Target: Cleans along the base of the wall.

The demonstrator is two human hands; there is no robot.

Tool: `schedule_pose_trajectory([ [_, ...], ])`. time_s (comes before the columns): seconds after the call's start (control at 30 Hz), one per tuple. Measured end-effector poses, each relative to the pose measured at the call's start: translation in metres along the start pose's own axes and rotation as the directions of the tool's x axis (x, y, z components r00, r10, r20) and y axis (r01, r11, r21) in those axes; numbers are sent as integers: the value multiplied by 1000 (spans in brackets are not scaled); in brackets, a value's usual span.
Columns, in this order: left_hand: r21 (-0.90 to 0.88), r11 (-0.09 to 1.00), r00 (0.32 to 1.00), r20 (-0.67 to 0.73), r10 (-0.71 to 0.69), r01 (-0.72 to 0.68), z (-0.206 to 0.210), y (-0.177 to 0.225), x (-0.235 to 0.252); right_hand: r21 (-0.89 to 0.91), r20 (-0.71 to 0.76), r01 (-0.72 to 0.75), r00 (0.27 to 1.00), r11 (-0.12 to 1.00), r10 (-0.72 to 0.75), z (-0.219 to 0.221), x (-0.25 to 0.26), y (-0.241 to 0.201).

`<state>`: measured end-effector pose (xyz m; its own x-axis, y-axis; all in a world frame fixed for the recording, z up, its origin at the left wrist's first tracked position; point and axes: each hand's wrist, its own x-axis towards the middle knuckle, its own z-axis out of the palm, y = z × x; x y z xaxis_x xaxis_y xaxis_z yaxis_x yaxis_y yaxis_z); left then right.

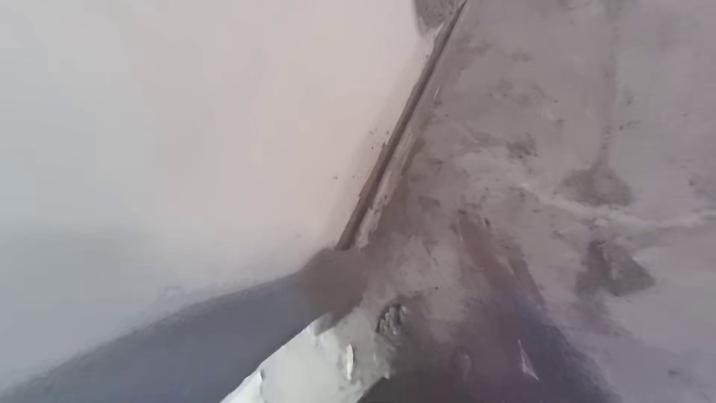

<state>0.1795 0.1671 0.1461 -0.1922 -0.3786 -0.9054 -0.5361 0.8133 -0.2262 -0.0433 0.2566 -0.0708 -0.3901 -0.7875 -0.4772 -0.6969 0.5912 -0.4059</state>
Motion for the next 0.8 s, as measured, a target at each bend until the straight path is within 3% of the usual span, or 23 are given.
schedule_pose_trajectory([
  [0.03,-88,996,993,-119,-9,-2,27,-13,0,33,-129,16,992,999,-12,8,-7,7],
  [0.1,-172,985,930,-362,-57,-6,92,-37,16,-13,-97,-15,995,1000,14,-11,-40,4],
  [0.13,-242,970,923,-364,-127,38,112,-39,18,-36,-71,-36,997,999,33,-20,-57,-1],
  [0.23,-416,898,973,-107,-206,144,124,-32,-20,-88,-46,-124,992,988,120,-18,-78,-2],
  [0.37,-459,881,990,-27,-141,113,172,-34,-51,-18,-194,-28,981,999,23,27,-88,47],
  [0.47,-599,794,995,64,-78,101,219,-36,-47,-16,-202,51,978,999,-53,15,-102,42],
  [0.53,-733,673,994,92,-50,102,258,-41,-21,-57,-373,158,913,986,-168,3,-119,18],
  [0.57,-815,566,992,115,-54,125,275,-44,-8,-82,-144,8,989,997,-20,-36,-143,-26],
  [0.6,-887,428,985,148,-92,174,292,-43,4,-95,48,-135,989,986,140,-70,-158,-67],
  [0.67,-941,242,953,178,-244,237,310,-38,15,-103,149,-259,950,960,273,-88,-162,-96],
  [0.73,-975,129,930,128,-346,182,319,-32,29,-144,116,-251,956,957,269,-68,-140,-60],
  [0.8,-995,56,911,56,-409,87,324,-27,47,-268,-66,-129,991,955,116,-18,-97,23],
])
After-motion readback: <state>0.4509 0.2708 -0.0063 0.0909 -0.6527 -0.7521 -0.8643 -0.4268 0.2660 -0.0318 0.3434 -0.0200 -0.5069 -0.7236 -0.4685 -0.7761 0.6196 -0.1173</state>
